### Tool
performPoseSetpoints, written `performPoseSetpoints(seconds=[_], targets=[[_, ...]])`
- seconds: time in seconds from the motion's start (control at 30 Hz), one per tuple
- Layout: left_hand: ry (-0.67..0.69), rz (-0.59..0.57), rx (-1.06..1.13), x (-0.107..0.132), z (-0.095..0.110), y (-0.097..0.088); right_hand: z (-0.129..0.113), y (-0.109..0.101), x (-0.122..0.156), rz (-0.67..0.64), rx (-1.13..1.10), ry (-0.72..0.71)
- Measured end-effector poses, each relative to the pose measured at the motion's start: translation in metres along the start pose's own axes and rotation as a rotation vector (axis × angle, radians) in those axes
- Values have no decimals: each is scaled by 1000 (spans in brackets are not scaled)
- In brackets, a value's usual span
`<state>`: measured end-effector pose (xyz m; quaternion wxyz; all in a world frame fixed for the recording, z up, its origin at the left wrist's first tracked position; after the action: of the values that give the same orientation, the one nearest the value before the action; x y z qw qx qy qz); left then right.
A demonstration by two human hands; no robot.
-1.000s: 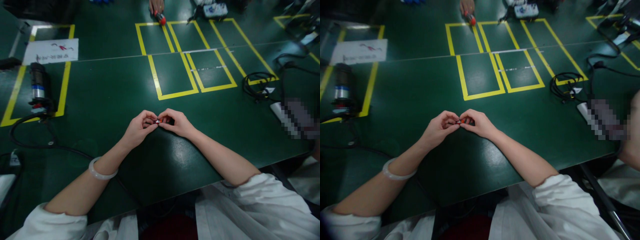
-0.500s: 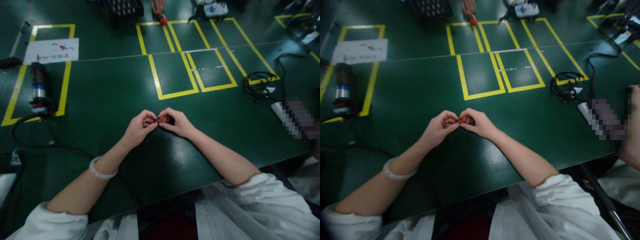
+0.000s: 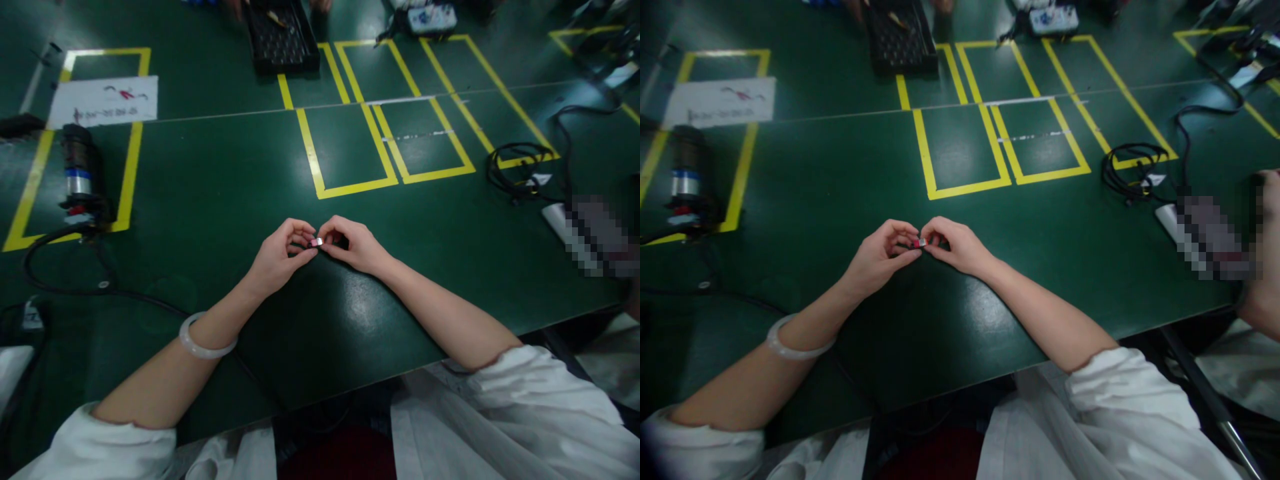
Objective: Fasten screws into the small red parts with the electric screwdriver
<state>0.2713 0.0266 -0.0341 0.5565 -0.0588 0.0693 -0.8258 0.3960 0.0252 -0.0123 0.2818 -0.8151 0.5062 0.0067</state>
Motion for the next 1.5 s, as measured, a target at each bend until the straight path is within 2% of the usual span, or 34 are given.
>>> performPoseSetpoints(seconds=[0.33, 0.63, 0.93, 1.17, 1.5], targets=[[92, 13, -15, 2, 7, 0, 5, 3, 0, -23, -16, 61], [209, 22, -217, 6, 22, 0, 5, 3, -1, -32, -3, 58], [101, 36, -236, 4, 11, -6, 2, -1, 1, 12, -52, 60], [102, 0, -266, 3, 15, -1, 2, -1, 1, 3, -55, 44], [108, 22, -248, 4, 16, -1, 3, -1, 0, 1, -23, 54]])
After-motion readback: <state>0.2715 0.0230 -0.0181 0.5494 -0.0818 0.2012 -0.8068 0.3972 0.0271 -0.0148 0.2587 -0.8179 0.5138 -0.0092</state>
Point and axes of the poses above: each hand's wrist, its own x-axis away from the middle knuckle, its own y-axis out of the palm, z = x × y, the point moved 10 cm from there along -x, towards the middle knuckle, and after that the axes turned 1 degree about y, right-handed, at the moved point
